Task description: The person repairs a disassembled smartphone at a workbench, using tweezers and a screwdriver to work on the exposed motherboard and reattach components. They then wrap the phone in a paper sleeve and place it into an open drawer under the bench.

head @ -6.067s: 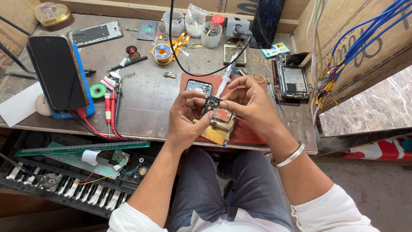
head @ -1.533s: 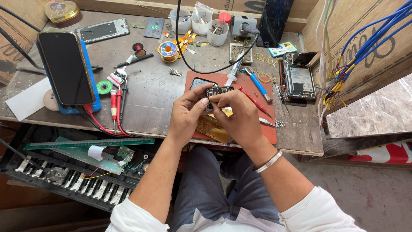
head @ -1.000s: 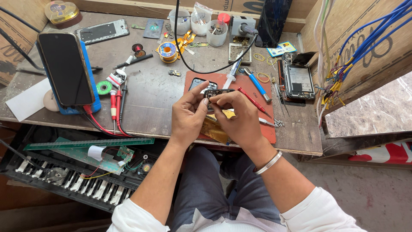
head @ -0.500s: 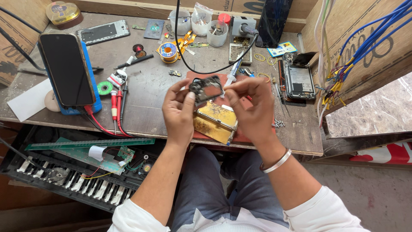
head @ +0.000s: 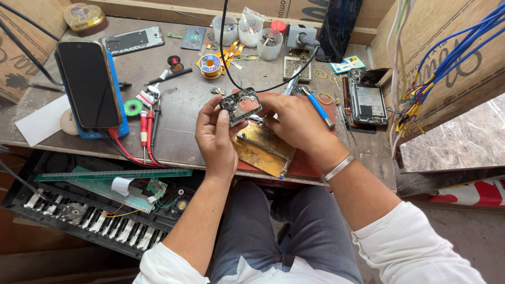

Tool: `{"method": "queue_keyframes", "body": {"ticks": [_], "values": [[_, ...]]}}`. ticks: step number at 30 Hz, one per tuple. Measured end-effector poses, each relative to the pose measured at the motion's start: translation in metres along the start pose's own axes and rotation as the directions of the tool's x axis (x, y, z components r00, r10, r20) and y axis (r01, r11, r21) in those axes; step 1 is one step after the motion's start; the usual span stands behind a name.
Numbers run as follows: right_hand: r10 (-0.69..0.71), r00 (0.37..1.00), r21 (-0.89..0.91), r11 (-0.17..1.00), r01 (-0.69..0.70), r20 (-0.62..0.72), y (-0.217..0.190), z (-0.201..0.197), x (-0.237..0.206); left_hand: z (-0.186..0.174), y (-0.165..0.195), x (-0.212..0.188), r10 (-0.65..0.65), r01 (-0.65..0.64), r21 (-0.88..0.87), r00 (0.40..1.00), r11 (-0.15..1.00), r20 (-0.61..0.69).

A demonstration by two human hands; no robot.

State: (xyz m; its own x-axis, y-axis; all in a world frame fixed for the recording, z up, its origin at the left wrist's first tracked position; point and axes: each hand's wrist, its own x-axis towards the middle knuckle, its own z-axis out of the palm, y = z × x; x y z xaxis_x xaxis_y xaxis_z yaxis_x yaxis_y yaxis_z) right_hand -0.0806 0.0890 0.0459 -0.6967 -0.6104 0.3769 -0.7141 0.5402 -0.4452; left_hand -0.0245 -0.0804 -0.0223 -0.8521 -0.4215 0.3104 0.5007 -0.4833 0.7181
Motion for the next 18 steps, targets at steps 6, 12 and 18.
{"method": "queue_keyframes", "body": {"ticks": [6, 12, 18], "values": [[-0.029, 0.999, -0.030, 0.999, 0.030, 0.037, 0.004, -0.001, 0.007, 0.001, 0.000, -0.001, 0.004, -0.004, -0.007, 1.000, 1.000, -0.012], [0.006, 0.999, -0.040, 0.999, -0.005, 0.032, 0.011, 0.002, 0.010, 0.000, 0.001, -0.001, 0.004, -0.004, -0.010, 1.000, 1.000, -0.004], [-0.015, 0.999, -0.036, 0.999, 0.014, -0.029, 0.013, 0.001, 0.009, 0.001, 0.001, -0.002, 0.003, -0.003, -0.005, 1.000, 1.000, 0.003]]}}
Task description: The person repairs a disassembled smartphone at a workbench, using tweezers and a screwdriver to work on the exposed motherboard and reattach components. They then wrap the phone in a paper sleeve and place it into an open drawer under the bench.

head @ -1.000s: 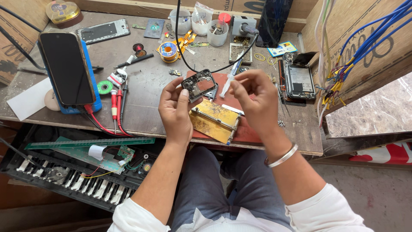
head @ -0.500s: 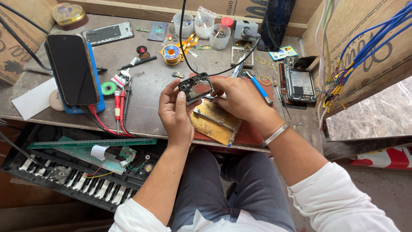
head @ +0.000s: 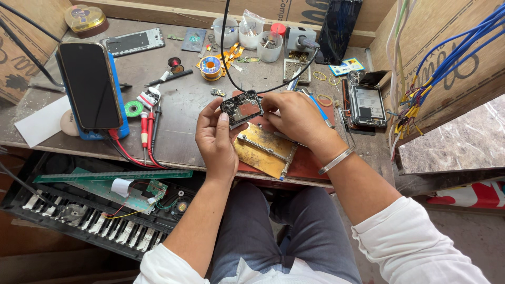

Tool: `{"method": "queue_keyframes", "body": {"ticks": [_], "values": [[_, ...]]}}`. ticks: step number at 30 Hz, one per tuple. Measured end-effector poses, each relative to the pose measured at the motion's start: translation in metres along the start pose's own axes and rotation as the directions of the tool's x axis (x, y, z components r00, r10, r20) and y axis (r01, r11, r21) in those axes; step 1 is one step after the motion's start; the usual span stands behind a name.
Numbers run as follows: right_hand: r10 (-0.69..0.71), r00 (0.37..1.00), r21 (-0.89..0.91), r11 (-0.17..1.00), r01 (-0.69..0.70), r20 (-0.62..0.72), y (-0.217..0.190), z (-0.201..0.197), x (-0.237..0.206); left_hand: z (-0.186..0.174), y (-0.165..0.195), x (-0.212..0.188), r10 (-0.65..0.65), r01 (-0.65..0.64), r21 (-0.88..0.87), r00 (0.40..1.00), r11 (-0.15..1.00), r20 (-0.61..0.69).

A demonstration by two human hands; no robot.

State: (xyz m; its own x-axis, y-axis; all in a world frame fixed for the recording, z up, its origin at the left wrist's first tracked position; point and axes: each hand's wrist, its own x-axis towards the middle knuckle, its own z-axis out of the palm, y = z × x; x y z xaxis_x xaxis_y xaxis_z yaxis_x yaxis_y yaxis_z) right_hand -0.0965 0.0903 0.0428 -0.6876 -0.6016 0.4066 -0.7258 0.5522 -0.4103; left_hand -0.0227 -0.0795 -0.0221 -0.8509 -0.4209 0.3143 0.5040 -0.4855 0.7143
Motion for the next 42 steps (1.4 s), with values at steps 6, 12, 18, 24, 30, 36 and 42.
{"method": "queue_keyframes", "body": {"ticks": [6, 12, 18, 24, 30, 36, 42], "values": [[-0.057, 0.997, -0.059, 0.996, 0.060, 0.048, -0.004, 0.003, 0.001, 0.000, 0.002, 0.000, -0.003, 0.003, 0.000, 1.000, 1.000, 0.005], [-0.031, 0.993, -0.060, 0.997, 0.038, 0.115, -0.004, 0.005, 0.000, 0.001, 0.003, 0.000, -0.004, 0.004, 0.004, 0.999, 1.000, 0.035], [-0.069, 0.995, -0.081, 0.994, 0.075, 0.074, 0.003, 0.004, -0.004, 0.001, 0.002, 0.000, -0.018, 0.018, 0.005, 0.998, 1.000, 0.062], [0.044, 0.994, 0.158, 0.987, -0.028, -0.100, 0.003, -0.006, -0.021, -0.001, 0.003, 0.000, -0.031, 0.033, -0.008, 0.990, 0.999, 0.136], [0.172, 0.954, 0.366, 0.928, -0.074, -0.245, -0.015, -0.014, -0.041, -0.001, 0.003, 0.000, -0.045, 0.039, 0.033, 0.973, 0.999, 0.225], [0.040, 0.919, 0.305, 0.948, 0.089, -0.392, -0.040, 0.007, -0.045, -0.003, 0.002, 0.001, -0.109, 0.092, 0.073, 0.951, 0.993, 0.290], [-0.022, 0.883, 0.253, 0.955, 0.158, -0.469, -0.042, 0.021, -0.038, -0.004, 0.003, 0.001, -0.135, 0.097, 0.134, 0.939, 0.986, 0.317]]}}
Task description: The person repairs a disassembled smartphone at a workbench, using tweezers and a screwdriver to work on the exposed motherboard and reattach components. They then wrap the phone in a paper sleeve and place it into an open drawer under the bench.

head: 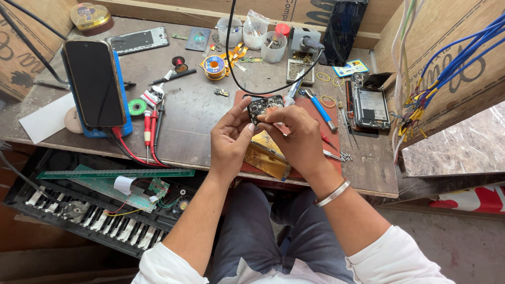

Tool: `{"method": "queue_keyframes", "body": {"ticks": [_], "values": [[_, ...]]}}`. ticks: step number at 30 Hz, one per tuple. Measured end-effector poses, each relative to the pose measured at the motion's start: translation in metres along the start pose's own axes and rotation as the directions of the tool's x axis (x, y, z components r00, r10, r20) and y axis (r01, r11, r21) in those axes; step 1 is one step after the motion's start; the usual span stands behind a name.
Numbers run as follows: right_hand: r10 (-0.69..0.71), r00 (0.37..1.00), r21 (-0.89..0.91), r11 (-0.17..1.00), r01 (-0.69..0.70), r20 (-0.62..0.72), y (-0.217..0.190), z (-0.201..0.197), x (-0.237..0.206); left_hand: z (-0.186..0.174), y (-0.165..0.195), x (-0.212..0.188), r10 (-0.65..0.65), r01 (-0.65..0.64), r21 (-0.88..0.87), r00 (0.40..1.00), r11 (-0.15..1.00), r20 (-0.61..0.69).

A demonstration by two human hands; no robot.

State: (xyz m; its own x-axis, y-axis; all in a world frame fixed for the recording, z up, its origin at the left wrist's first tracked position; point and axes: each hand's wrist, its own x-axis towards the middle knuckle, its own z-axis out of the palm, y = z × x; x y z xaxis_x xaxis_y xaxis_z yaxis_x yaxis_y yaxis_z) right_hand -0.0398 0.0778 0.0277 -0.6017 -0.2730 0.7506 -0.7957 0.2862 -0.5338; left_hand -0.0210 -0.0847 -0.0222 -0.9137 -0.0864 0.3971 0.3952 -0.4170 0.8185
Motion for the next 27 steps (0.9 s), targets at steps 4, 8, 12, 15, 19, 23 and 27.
{"method": "queue_keyframes", "body": {"ticks": [4, 8, 12, 15, 19, 23, 27], "values": [[-0.043, 0.999, -0.105, 0.993, 0.046, 0.031, 0.0035, -0.0018, 0.0008, 0.0007, 0.0004, 0.0011, 0.001, -0.001, 0.014, 1.000, 1.000, 0.008], [-0.071, 0.995, -0.160, 0.984, 0.081, 0.068, 0.0022, -0.0042, 0.0025, 0.0022, 0.0018, 0.0005, -0.002, 0.001, 0.005, 1.000, 1.000, 0.006], [-0.090, 0.993, -0.179, 0.978, 0.102, 0.076, -0.0005, -0.0043, 0.0038, 0.0039, 0.0028, 0.0003, 0.006, -0.006, 0.038, 1.000, 0.999, -0.018], [-0.098, 0.993, -0.178, 0.978, 0.109, 0.073, -0.0023, -0.0035, 0.0037, 0.0052, 0.0028, -0.0002, 0.005, -0.004, 0.046, 0.999, 0.999, -0.038], [-0.062, 0.995, -0.198, 0.977, 0.077, 0.084, -0.0040, -0.0028, 0.0033, 0.0063, 0.0010, 0.0003, -0.008, 0.010, 0.029, 0.998, 1.000, -0.069], [-0.078, 0.994, -0.168, 0.982, 0.089, 0.070, -0.0048, -0.0019, 0.0020, 0.0058, -0.0015, 0.0001, 0.010, -0.007, 0.047, 0.997, 0.999, -0.070], [-0.024, 0.998, -0.066, 0.997, 0.027, 0.052, -0.0044, -0.0003, -0.0013, 0.0053, -0.0042, 0.0003, 0.007, 0.000, 0.065, 0.995, 0.998, -0.100]]}}
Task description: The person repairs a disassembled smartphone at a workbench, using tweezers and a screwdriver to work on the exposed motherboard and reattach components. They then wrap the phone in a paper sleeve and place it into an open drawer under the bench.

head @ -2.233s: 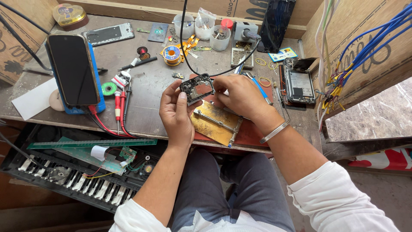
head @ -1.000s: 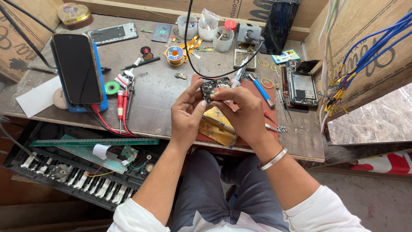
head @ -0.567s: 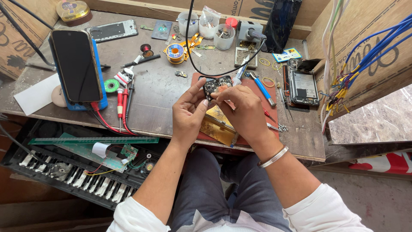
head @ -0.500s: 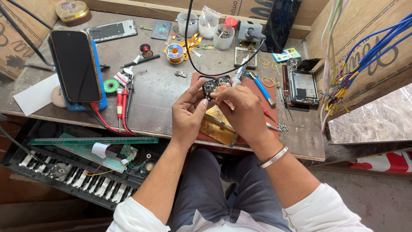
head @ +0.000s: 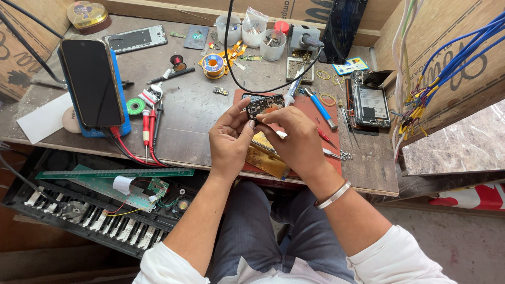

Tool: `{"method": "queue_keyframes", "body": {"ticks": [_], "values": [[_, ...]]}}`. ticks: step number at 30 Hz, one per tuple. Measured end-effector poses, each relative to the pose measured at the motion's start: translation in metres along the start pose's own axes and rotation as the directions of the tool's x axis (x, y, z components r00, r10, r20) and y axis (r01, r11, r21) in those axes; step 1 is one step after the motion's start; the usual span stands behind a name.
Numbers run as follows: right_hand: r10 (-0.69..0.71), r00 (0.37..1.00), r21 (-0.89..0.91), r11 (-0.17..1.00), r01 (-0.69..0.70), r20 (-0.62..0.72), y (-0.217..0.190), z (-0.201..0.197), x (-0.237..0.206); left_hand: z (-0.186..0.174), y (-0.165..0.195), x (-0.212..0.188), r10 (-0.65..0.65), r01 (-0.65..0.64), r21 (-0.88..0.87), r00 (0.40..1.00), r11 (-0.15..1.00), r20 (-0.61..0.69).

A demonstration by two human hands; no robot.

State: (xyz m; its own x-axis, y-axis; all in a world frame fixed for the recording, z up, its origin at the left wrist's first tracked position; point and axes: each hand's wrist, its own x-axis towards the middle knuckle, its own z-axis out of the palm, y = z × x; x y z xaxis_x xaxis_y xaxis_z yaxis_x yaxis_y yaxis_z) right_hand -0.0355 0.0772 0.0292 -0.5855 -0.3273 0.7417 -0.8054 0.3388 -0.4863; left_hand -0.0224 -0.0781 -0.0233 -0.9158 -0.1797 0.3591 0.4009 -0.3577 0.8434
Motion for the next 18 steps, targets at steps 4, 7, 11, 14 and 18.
{"method": "queue_keyframes", "body": {"ticks": [4, 7, 11, 14, 18], "values": [[0.062, 0.998, 0.033, 0.998, -0.061, -0.023, 0.0016, 0.0014, -0.0030, -0.0005, -0.0016, -0.0003, -0.023, 0.023, 0.002, 1.000, 1.000, -0.011], [0.032, 0.999, 0.035, 0.999, -0.032, -0.018, 0.0033, 0.0015, -0.0037, -0.0005, -0.0026, 0.0011, -0.013, 0.013, -0.012, 1.000, 1.000, -0.004], [0.000, 1.000, 0.012, 1.000, 0.000, -0.012, 0.0035, 0.0018, -0.0033, -0.0013, -0.0020, 0.0010, -0.019, 0.019, -0.022, 1.000, 1.000, 0.004], [-0.044, 0.999, -0.045, 0.998, 0.044, -0.005, 0.0033, 0.0008, -0.0031, -0.0008, -0.0019, 0.0020, -0.033, 0.033, -0.026, 0.999, 0.999, -0.001], [-0.037, 0.999, -0.028, 0.999, 0.036, -0.010, 0.0037, 0.0015, -0.0026, 0.0007, -0.0023, 0.0025, -0.022, 0.022, -0.017, 1.000, 1.000, -0.008]]}}
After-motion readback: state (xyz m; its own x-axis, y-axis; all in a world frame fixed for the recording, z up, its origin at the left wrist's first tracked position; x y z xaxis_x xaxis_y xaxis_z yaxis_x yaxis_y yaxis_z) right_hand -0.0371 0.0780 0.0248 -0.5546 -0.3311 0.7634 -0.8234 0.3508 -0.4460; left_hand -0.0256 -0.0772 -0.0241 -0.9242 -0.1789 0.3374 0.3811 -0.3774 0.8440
